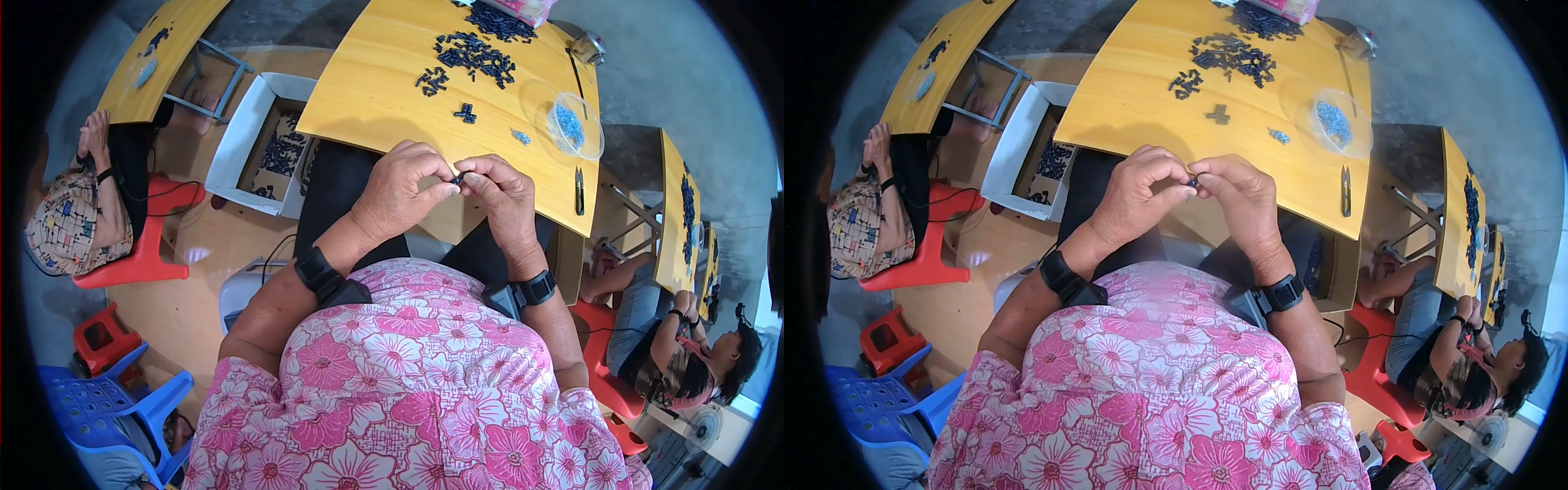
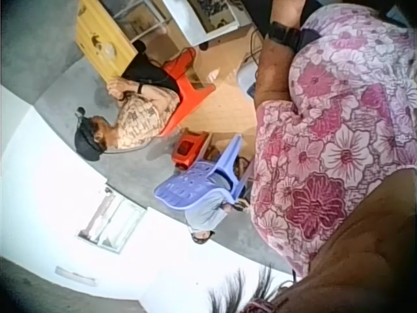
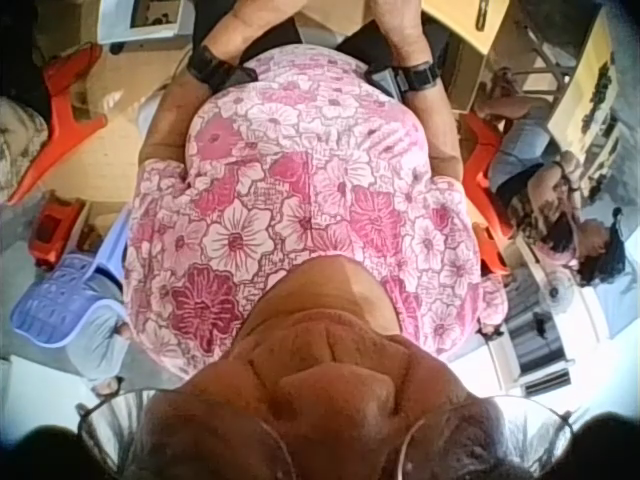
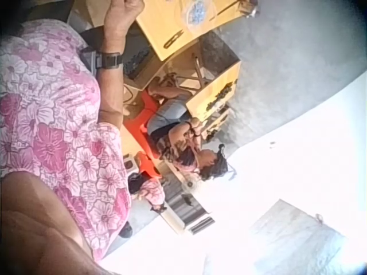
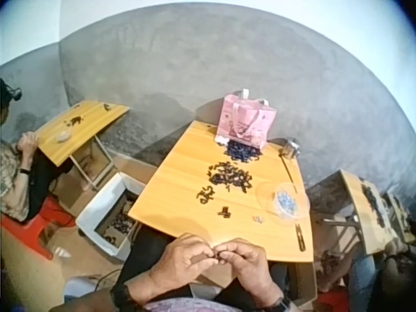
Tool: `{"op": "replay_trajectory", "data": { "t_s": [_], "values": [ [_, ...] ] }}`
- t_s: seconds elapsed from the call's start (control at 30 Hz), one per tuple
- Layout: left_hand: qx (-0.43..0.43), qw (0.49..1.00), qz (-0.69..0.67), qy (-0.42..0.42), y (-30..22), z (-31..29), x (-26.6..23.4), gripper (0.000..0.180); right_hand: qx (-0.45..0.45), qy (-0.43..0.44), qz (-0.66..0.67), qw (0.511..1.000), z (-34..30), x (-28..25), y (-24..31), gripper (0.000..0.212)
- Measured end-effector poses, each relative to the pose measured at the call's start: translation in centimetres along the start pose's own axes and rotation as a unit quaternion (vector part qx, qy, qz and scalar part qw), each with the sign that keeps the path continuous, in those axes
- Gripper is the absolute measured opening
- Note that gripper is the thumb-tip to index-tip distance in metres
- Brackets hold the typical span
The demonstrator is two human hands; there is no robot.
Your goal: Assembling small black plastic components by hand at a workbench.
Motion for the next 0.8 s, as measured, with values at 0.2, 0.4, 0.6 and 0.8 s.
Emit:
{"op": "replay_trajectory", "data": {
  "t_s": [0.2, 0.4, 0.6, 0.8],
  "values": [
    [0.001, 1.000, -0.010, 0.001, 0.3, -0.2, 0.1, 0.010, -0.024, 0.034, -0.047, 0.998, 0.3, -0.1, 0.6, 0.017],
    [-0.016, 0.999, -0.029, -0.013, 0.8, -0.4, 0.3, 0.010, -0.062, 0.020, -0.132, 0.989, 0.3, 0.4, 1.4, 0.016],
    [-0.012, 0.999, -0.013, -0.046, 0.7, -0.2, 0.2, 0.011, -0.102, -0.022, -0.138, 0.985, 0.0, 0.7, 1.2, 0.015],
    [-0.083, 0.995, -0.050, -0.017, 1.9, -0.8, 0.7, 0.008, -0.040, 0.004, -0.052, 0.998, 0.4, 0.5, 0.1, 0.018]
  ]
}}
Point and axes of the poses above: each hand's wrist, its own z-axis towards the middle knuckle, its own x-axis out of the palm, y = z × x, the point moved 6 cm from there along z, towards the middle knuckle, and after that the axes turned 2 degrees about x, right-handed, at the moved point
